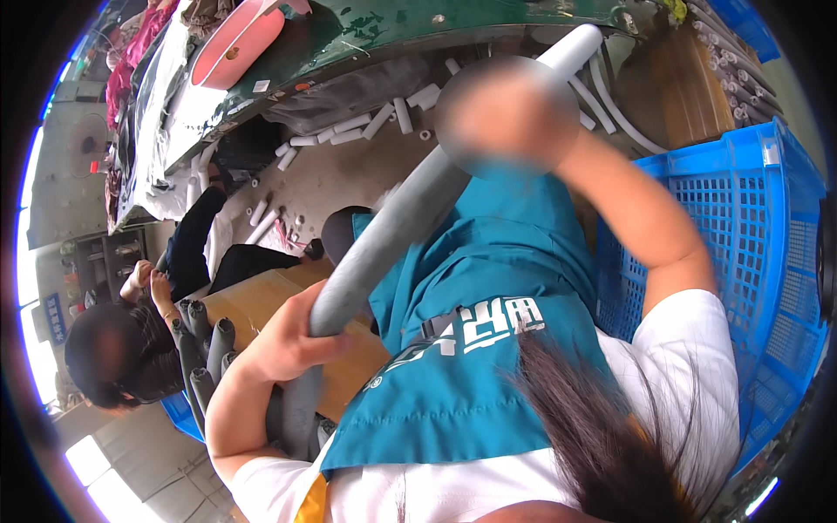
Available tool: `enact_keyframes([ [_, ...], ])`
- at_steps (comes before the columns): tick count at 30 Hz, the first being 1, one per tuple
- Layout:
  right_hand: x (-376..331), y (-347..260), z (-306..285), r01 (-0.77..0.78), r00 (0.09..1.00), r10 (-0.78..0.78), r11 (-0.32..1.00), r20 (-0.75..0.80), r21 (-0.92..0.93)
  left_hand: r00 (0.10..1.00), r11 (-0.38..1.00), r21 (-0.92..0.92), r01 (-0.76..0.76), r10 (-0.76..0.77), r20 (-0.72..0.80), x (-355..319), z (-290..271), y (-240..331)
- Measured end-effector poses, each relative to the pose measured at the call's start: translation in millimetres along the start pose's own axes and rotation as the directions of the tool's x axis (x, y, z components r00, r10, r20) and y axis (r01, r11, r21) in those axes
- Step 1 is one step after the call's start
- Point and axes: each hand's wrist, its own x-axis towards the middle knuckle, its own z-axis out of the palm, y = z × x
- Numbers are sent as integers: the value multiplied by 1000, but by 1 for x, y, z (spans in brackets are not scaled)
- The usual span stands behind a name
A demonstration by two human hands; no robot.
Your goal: The person slides gray fabric sleeves over white PVC pipes, trims the excess fabric with scissors, and places the finished pieces into a blue crate. The person repeats this process for multiple pipes.
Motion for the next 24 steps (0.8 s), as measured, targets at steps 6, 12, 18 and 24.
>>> enact_keyframes([
  [6,-64,20,11,-265,949,256,964,183,28,996,985,-148,91,-88,30,-6,3,-24],
  [12,0,-50,1,-102,994,110,950,-10,297,997,990,-119,71,-67,35,3,6,-28],
  [18,-72,39,0,-216,975,212,975,67,55,981,978,-86,192,-187,60,-23,-4,-34],
  [24,-86,28,3,-290,956,284,953,76,89,983,979,92,182,-184,8,-16,-5,-50],
])
